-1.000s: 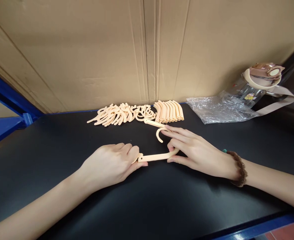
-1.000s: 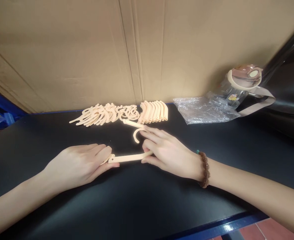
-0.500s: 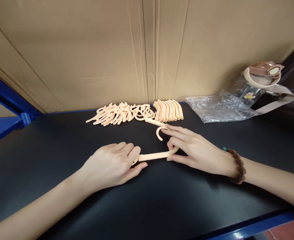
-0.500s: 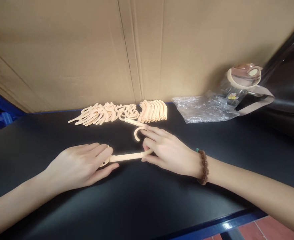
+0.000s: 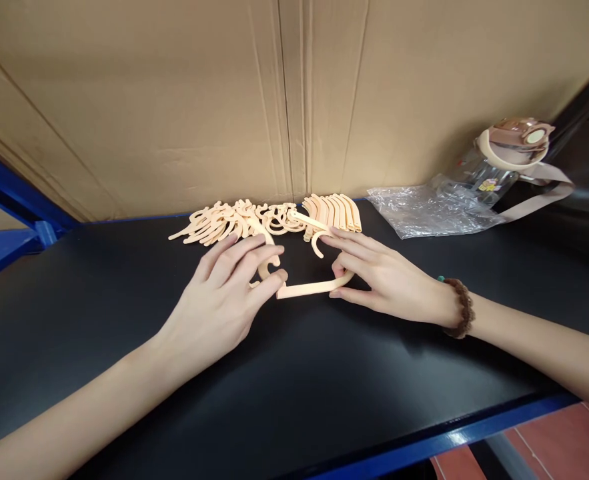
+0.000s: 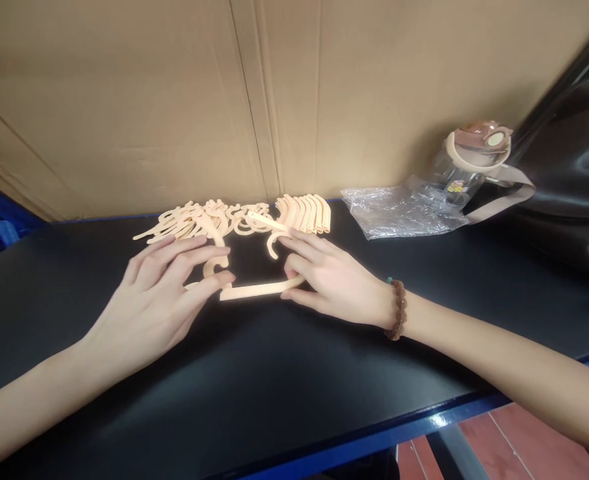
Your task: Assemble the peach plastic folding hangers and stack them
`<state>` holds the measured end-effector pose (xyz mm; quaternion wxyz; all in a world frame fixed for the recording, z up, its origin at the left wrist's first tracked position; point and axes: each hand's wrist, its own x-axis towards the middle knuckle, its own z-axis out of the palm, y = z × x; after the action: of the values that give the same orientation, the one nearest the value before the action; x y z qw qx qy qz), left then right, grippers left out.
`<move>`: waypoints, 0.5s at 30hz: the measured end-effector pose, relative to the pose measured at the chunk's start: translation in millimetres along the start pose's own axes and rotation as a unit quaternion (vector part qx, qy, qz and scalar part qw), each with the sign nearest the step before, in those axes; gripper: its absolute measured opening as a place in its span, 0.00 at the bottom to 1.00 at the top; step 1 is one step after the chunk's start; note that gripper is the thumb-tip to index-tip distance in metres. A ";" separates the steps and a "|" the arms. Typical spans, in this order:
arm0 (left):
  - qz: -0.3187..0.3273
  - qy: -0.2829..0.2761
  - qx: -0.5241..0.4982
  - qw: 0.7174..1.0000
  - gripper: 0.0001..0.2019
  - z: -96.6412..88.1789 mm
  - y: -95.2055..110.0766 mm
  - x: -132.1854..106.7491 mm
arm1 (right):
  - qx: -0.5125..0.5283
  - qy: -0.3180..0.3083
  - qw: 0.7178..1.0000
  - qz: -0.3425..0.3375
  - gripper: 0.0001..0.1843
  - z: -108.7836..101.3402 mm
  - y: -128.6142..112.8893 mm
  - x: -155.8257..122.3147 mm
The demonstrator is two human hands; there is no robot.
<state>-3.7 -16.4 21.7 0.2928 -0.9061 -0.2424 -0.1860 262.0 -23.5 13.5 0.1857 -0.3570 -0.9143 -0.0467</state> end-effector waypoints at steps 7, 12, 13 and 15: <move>-0.030 -0.048 -0.148 0.987 0.14 6.4 -0.5 -5.7 | -0.018 0.006 1.000 0.012 0.09 -1.2 -6.7 -1.3; -0.025 -0.036 -0.196 0.980 0.09 5.1 3.8 -3.3 | 0.004 -0.013 1.000 0.006 0.07 -0.4 -11.3 -1.3; -0.024 -0.026 -0.190 0.981 0.09 4.9 3.9 -3.1 | 0.014 -0.013 1.000 0.005 0.07 -0.9 -12.7 -1.0; -0.021 -0.013 -0.190 0.982 0.08 4.6 3.4 -3.1 | 0.033 -0.012 0.999 0.004 0.05 -2.4 -15.7 -0.1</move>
<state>-3.5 -16.9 15.2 0.1085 -0.9424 -0.2252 -0.2225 252.2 -35.8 16.5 0.1865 -0.3553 -0.9159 -0.0118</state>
